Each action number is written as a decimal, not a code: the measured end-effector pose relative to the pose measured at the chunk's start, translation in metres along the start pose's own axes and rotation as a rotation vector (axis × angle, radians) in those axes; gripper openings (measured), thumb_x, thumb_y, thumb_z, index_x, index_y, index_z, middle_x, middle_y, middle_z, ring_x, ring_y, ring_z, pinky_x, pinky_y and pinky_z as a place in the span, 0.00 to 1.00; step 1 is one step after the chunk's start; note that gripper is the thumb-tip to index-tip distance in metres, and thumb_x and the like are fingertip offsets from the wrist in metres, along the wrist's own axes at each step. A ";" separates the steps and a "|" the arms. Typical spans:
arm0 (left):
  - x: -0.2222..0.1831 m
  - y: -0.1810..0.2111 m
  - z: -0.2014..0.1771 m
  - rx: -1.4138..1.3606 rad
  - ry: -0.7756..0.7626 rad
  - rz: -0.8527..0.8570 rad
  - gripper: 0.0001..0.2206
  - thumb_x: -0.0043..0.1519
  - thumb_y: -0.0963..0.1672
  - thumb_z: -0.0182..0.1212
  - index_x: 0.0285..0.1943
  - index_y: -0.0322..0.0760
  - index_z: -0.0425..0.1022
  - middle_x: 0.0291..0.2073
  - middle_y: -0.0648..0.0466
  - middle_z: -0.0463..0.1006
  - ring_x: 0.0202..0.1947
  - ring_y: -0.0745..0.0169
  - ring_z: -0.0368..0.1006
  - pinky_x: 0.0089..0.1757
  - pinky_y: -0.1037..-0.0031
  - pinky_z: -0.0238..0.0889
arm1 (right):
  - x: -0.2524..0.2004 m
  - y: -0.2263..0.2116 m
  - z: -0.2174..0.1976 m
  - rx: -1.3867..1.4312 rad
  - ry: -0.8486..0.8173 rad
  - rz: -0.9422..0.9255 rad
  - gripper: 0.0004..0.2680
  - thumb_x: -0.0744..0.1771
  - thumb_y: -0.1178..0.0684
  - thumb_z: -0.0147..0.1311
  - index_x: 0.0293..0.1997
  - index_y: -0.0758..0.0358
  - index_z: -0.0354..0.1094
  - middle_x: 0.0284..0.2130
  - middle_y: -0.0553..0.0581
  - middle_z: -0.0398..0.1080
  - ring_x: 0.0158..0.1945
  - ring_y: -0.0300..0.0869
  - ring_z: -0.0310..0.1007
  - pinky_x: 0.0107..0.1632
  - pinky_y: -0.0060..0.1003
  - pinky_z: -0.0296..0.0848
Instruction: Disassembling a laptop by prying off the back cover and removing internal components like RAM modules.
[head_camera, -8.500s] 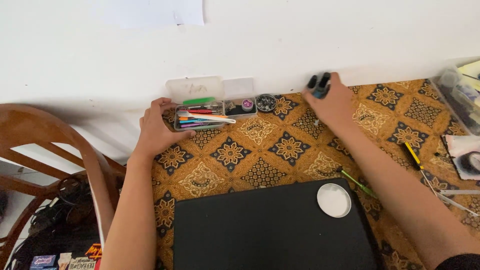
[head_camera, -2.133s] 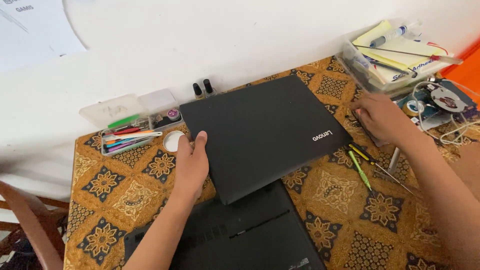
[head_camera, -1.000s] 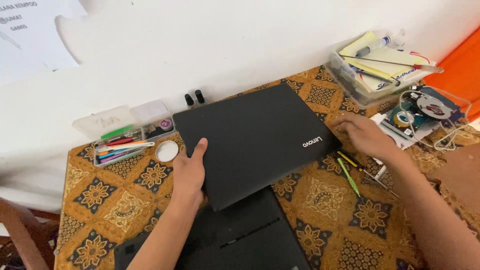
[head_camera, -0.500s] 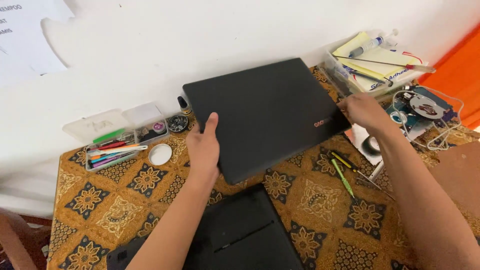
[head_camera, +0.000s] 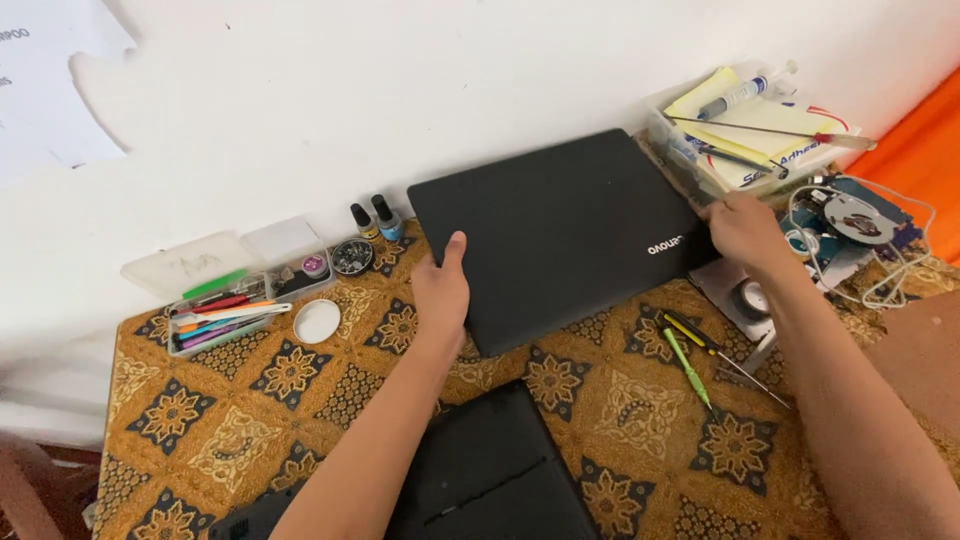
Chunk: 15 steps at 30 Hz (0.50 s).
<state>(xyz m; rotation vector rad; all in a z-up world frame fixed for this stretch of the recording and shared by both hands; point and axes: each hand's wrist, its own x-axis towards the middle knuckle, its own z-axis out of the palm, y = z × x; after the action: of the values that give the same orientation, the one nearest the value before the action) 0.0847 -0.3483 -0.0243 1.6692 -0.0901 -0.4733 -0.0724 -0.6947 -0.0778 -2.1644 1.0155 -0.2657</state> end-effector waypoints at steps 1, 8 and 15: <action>0.006 -0.003 0.002 0.000 0.001 0.002 0.18 0.72 0.53 0.53 0.35 0.39 0.68 0.13 0.60 0.56 0.13 0.74 0.49 0.21 0.75 0.52 | -0.003 -0.007 -0.001 0.001 0.000 -0.002 0.20 0.72 0.52 0.35 0.63 0.84 0.66 0.56 0.86 0.66 0.62 0.75 0.63 0.60 0.69 0.62; 0.047 -0.036 0.004 0.060 -0.010 -0.118 0.15 0.72 0.53 0.50 0.41 0.42 0.64 0.31 0.54 0.68 0.30 0.57 0.64 0.34 0.64 0.59 | 0.001 -0.004 0.003 -0.184 -0.009 0.061 0.14 0.71 0.55 0.31 0.46 0.76 0.65 0.50 0.73 0.68 0.52 0.61 0.66 0.52 0.54 0.62; 0.069 -0.041 -0.007 0.839 -0.144 0.150 0.29 0.76 0.56 0.37 0.18 0.47 0.53 0.12 0.60 0.50 0.11 0.67 0.42 0.19 0.74 0.39 | -0.015 -0.022 0.003 -0.142 0.032 0.095 0.15 0.72 0.56 0.31 0.51 0.80 0.65 0.58 0.77 0.67 0.58 0.64 0.66 0.52 0.58 0.65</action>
<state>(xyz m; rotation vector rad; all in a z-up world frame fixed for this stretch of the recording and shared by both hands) 0.1412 -0.3576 -0.0807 2.4184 -0.5805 -0.4694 -0.0682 -0.6725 -0.0634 -2.2363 1.1832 -0.1890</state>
